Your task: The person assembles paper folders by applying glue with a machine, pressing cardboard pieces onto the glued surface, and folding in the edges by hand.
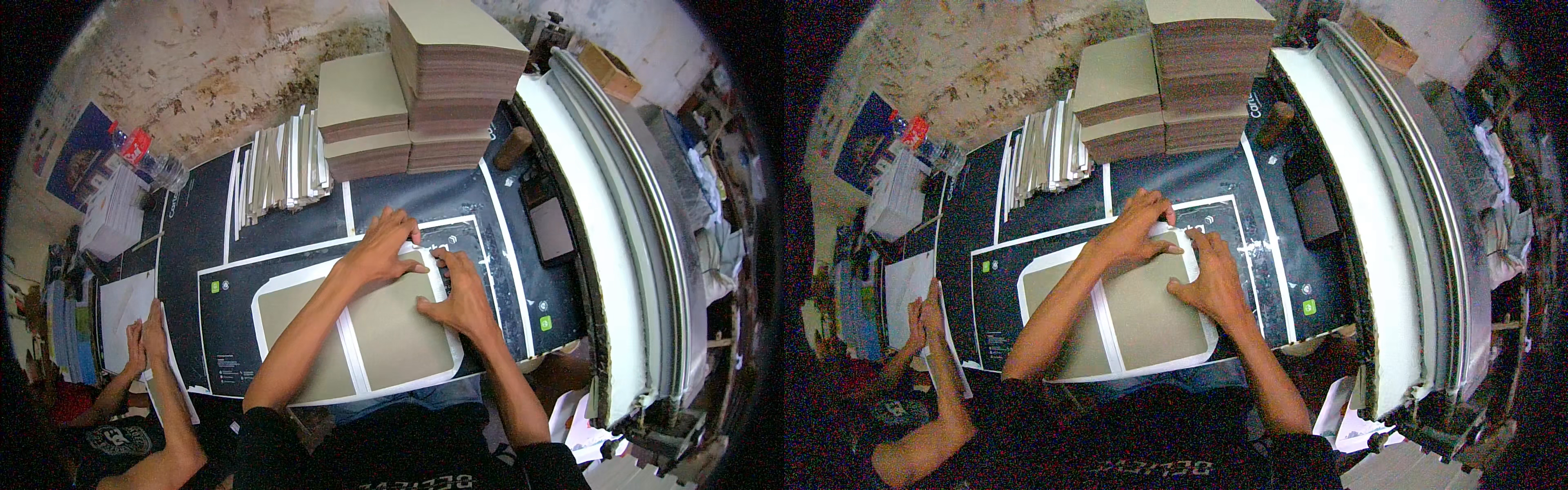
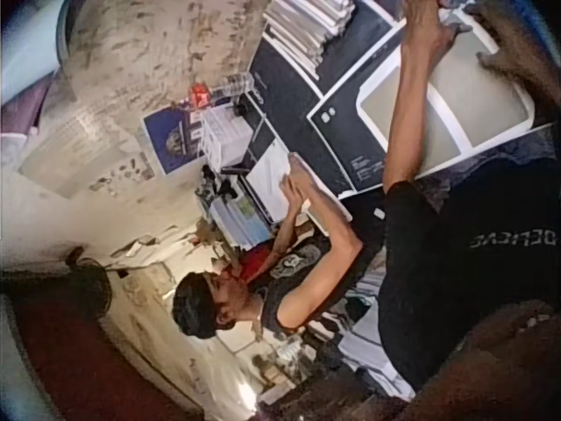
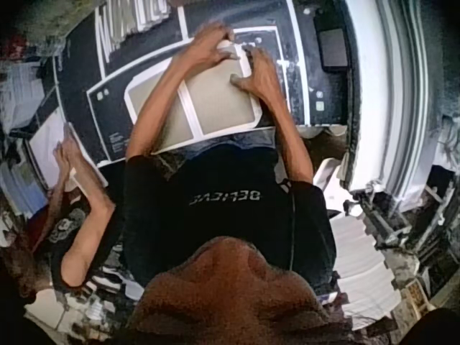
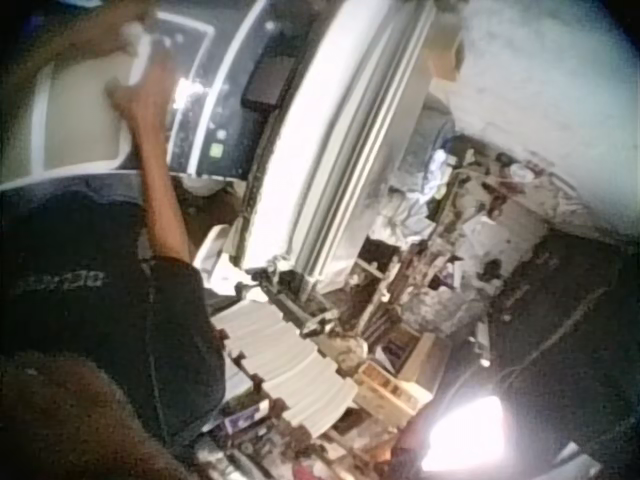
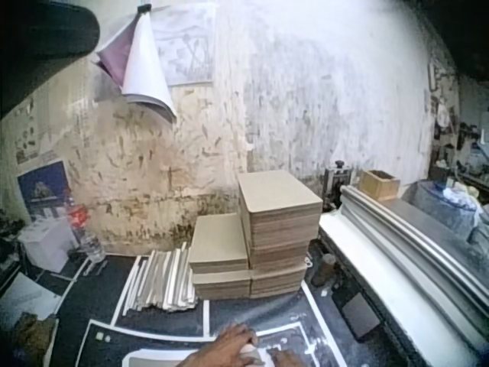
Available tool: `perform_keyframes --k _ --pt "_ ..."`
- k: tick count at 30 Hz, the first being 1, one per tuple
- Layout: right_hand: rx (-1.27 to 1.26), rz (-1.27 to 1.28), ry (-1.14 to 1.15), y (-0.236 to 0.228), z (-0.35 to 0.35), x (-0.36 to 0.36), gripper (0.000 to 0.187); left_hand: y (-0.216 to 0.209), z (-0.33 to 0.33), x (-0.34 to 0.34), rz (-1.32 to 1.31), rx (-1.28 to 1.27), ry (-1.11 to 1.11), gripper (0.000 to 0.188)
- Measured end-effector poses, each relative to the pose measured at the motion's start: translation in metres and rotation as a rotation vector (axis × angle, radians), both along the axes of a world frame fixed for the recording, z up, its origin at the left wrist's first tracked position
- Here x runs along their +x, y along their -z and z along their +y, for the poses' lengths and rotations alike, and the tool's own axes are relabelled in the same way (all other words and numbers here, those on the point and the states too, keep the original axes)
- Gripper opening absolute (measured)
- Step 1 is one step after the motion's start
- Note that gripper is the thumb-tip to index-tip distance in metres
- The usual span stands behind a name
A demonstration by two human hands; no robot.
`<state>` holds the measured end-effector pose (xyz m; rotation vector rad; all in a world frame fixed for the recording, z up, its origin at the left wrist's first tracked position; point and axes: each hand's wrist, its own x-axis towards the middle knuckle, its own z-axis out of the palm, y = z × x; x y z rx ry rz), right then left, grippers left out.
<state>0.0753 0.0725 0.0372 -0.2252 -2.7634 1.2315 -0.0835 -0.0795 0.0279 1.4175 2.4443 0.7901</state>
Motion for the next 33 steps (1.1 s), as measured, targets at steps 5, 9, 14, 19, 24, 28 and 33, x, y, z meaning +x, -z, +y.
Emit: perform_keyframes --k 5,9,14,19,24,28,33 --pt "-0.201 -0.103 -0.006 -0.008 0.016 -0.016 0.062 -0.005 -0.006 0.010 -0.001 0.059 -0.029 0.047" --pt "-0.014 0.068 -0.076 0.000 0.026 -0.039 0.035 0.000 -0.011 0.009 0.004 0.150 -0.004 0.036" --pt "0.111 0.064 -0.157 0.003 0.028 -0.053 0.024 -0.007 -0.013 0.010 0.044 0.124 -0.020 0.024" --pt "0.058 0.159 -0.152 0.007 0.026 -0.056 0.023 -0.003 -0.013 0.012 0.028 0.125 -0.027 0.019" --pt "0.030 0.181 -0.131 0.014 0.028 -0.057 0.023 -0.011 -0.012 0.015 -0.129 0.165 -0.003 0.020" --pt "0.038 0.148 -0.110 0.012 0.027 -0.056 0.024 -0.003 -0.010 0.017 -0.085 0.192 -0.022 0.024" --pt "-0.003 0.221 -0.098 0.019 0.028 -0.055 0.024 -0.004 -0.007 0.020 -0.077 0.207 -0.032 0.032"
